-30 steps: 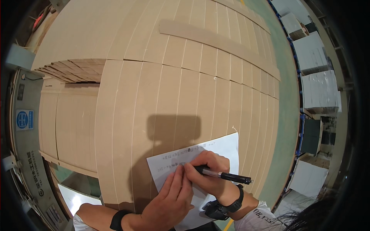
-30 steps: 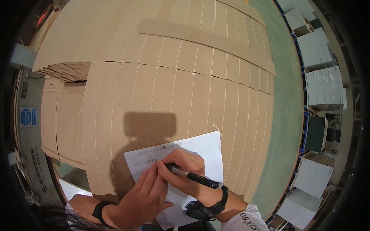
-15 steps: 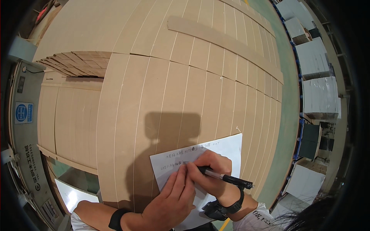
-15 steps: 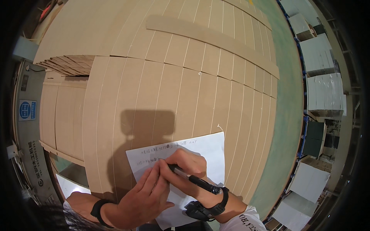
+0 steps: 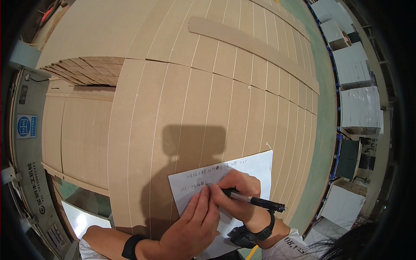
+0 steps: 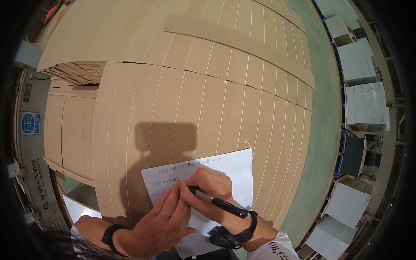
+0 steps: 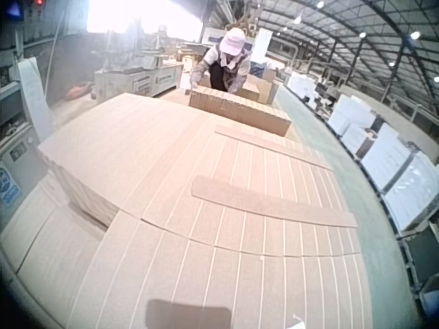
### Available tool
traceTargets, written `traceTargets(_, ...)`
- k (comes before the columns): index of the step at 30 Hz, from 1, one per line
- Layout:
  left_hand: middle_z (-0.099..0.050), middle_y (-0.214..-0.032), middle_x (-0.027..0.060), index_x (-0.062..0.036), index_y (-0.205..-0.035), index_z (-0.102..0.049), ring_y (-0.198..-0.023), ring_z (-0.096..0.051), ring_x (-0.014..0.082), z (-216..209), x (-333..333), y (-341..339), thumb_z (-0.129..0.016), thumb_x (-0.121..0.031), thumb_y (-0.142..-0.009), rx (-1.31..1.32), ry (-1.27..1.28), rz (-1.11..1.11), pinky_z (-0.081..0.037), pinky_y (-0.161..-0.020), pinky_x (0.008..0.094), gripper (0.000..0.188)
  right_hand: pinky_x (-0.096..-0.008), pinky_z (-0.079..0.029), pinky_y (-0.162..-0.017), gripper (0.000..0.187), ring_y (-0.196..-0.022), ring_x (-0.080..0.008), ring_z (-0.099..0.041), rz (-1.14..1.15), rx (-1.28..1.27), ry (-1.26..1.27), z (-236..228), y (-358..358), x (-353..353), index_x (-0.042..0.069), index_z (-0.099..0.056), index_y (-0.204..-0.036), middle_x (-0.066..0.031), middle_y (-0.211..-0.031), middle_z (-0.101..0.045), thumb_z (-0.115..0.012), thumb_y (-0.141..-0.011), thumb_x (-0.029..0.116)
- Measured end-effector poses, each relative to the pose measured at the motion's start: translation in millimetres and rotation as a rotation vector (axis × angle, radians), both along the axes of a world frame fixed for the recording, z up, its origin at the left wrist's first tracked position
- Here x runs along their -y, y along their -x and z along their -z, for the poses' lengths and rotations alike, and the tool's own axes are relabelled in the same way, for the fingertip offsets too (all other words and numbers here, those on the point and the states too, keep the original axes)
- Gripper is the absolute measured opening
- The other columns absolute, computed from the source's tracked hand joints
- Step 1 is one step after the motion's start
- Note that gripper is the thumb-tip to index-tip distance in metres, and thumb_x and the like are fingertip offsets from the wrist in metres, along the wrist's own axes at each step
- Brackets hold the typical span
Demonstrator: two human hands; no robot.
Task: The recorder walks through a manufacturing facility, stops at a stack of wood boards, and writes notes on a piece of paper.
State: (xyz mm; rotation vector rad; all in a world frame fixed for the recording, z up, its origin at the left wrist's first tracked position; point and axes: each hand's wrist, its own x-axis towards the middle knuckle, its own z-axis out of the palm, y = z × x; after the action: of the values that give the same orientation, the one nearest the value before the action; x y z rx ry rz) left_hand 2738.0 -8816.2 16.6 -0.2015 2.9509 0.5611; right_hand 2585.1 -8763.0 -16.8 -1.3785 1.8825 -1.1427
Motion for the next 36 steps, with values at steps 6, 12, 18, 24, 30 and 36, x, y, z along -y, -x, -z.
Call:
traceTargets(6,-0.045,-0.124,0.0217,0.0040,-0.108,-0.058,-0.121,-0.040,0.0344,3,-2,-1,-0.059,-0.047,-0.074,-0.011,0.017,-0.016,-0.029,-0.104,0.0391,0.061,-0.0277,-0.041,-0.043,0.018,-0.047,-0.0194,-0.055,0.012,0.024,0.036,4,-1,-1,0.005,-0.053,-0.069,-0.0068,-0.058,-0.055,-0.071,-0.069,0.002)
traceTargets(12,-0.045,-0.125,0.0214,0.0045,-0.108,-0.058,-0.122,-0.039,0.0341,0,0,1,-0.059,-0.047,-0.075,0.023,0.046,0.003,-0.029,-0.105,0.0390,0.061,-0.0269,-0.041,-0.043,0.017,-0.048,-0.0180,-0.055,-0.013,0.010,0.021,0,0,0,0.005,-0.054,-0.069,-0.0065,-0.060,-0.055,-0.071,-0.070,0.002)
traceTargets(18,-0.045,-0.124,0.0221,0.0061,-0.108,-0.058,-0.123,-0.038,0.0343,3,-1,-1,-0.059,-0.047,-0.075,-0.022,0.011,-0.016,-0.029,-0.105,0.0394,0.063,-0.0269,-0.042,-0.044,0.017,-0.049,-0.0173,-0.055,0.061,0.031,0.017,0,0,-1,0.005,-0.054,-0.069,-0.0062,-0.060,-0.055,-0.071,-0.071,0.001)
traceTargets(24,-0.045,-0.124,0.0219,0.0062,-0.107,-0.058,-0.122,-0.038,0.0343,3,0,-2,-0.060,-0.046,-0.074,-0.031,-0.005,-0.024,-0.029,-0.105,0.0394,0.062,-0.0272,-0.041,-0.043,0.018,-0.048,-0.0185,-0.055,0.038,0.021,-0.001,-1,-1,2,0.004,-0.053,-0.068,-0.0067,-0.059,-0.055,-0.071,-0.070,0.000)
traceTargets(30,-0.045,-0.124,0.0221,0.0066,-0.108,-0.058,-0.122,-0.039,0.0344,4,-2,-4,-0.060,-0.046,-0.074,-0.011,0.010,-0.010,-0.029,-0.105,0.0392,0.062,-0.0277,-0.041,-0.043,0.018,-0.048,-0.0189,-0.055,0.044,0.027,0.021,2,-2,0,0.004,-0.053,-0.068,-0.0071,-0.058,-0.055,-0.070,-0.070,-0.001)
traceTargets(36,-0.052,-0.107,0.0325,0.0128,-0.103,-0.056,-0.109,-0.047,0.0442,16,-6,-4,-0.045,-0.017,-0.078,-0.270,-0.111,-0.075,-0.024,-0.102,0.0602,0.040,-0.0266,-0.040,-0.045,0.016,-0.049,-0.0157,-0.054,0.077,0.121,0.018,2,0,-2,0.004,-0.054,-0.069,-0.0055,-0.060,-0.055,-0.069,-0.072,0.001)
